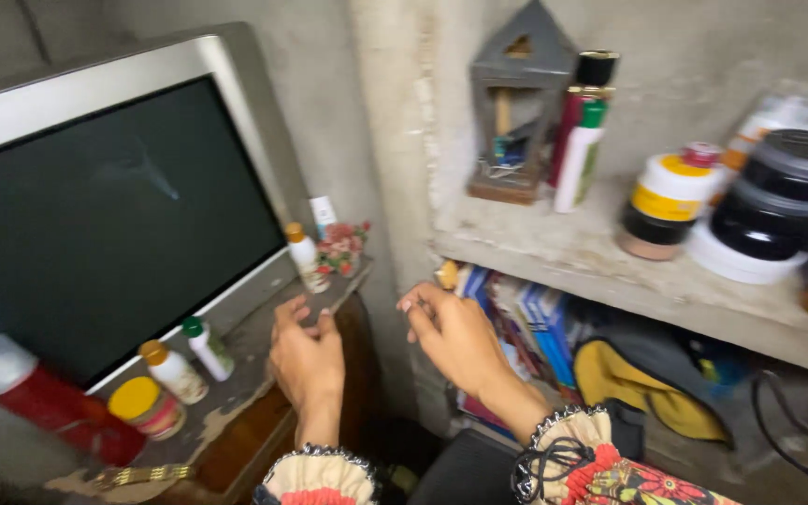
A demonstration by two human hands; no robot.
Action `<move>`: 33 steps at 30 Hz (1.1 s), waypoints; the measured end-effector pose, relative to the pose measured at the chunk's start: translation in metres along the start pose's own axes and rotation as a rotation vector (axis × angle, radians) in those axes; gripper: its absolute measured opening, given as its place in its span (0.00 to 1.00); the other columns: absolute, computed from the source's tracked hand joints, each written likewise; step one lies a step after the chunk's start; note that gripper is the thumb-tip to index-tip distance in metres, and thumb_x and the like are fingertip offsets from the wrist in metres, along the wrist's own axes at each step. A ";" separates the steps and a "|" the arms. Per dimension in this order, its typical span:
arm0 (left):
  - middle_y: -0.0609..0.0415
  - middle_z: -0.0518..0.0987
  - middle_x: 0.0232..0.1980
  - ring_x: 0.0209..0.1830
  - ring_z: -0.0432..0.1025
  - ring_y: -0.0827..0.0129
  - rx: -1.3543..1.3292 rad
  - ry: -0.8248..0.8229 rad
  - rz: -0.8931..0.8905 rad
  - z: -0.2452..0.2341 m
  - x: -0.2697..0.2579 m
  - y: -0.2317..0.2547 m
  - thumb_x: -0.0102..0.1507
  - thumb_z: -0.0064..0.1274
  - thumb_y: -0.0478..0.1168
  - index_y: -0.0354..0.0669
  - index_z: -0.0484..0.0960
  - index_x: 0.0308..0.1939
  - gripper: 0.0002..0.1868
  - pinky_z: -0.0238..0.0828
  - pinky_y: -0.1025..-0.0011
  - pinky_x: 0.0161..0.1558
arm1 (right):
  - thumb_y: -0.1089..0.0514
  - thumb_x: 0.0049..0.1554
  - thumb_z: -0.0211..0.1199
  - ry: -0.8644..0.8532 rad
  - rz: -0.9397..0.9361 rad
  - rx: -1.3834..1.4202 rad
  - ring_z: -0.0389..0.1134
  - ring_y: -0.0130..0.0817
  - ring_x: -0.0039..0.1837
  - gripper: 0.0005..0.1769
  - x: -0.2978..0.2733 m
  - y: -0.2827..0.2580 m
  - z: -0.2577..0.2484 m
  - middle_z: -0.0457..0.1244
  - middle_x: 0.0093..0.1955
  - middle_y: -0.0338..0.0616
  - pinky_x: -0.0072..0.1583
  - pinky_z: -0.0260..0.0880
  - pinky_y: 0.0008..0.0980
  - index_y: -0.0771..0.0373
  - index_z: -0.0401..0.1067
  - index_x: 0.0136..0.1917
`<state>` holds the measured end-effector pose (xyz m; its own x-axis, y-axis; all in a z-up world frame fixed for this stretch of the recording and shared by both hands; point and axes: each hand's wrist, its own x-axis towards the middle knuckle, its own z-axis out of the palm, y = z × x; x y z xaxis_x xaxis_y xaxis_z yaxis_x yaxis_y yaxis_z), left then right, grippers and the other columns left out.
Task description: The recorder organizes various jars and bottles of skincare products on a built-in wall shelf.
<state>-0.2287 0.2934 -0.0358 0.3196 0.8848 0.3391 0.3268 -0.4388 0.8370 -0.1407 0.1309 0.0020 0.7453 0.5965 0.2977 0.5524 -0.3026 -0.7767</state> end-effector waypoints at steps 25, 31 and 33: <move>0.35 0.57 0.70 0.49 0.76 0.40 0.519 0.014 0.004 -0.038 0.126 -0.154 0.58 0.58 0.32 0.39 0.54 0.73 0.43 0.74 0.53 0.51 | 0.55 0.60 0.54 -0.265 0.016 0.200 0.69 0.29 0.31 0.15 0.064 -0.007 0.169 0.72 0.39 0.41 0.40 0.71 0.33 0.59 0.72 0.58; 0.31 0.61 0.69 0.48 0.76 0.35 0.479 -0.061 -0.025 -0.031 0.128 -0.156 0.64 0.54 0.37 0.43 0.57 0.71 0.34 0.74 0.49 0.49 | 0.53 0.60 0.55 -0.272 0.037 0.159 0.69 0.30 0.30 0.15 0.063 -0.008 0.168 0.72 0.38 0.41 0.40 0.71 0.33 0.59 0.73 0.57; 0.33 0.69 0.63 0.48 0.76 0.36 0.459 -0.010 -0.043 -0.029 0.124 -0.152 0.64 0.56 0.41 0.44 0.63 0.65 0.28 0.74 0.49 0.48 | 0.53 0.60 0.56 -0.284 0.097 0.134 0.70 0.34 0.32 0.14 0.059 -0.004 0.163 0.72 0.39 0.43 0.40 0.72 0.36 0.60 0.75 0.55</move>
<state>-0.2649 0.4746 -0.1082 0.3054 0.9030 0.3021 0.6991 -0.4281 0.5728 -0.1596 0.2886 -0.0673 0.6475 0.7591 0.0667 0.4162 -0.2790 -0.8654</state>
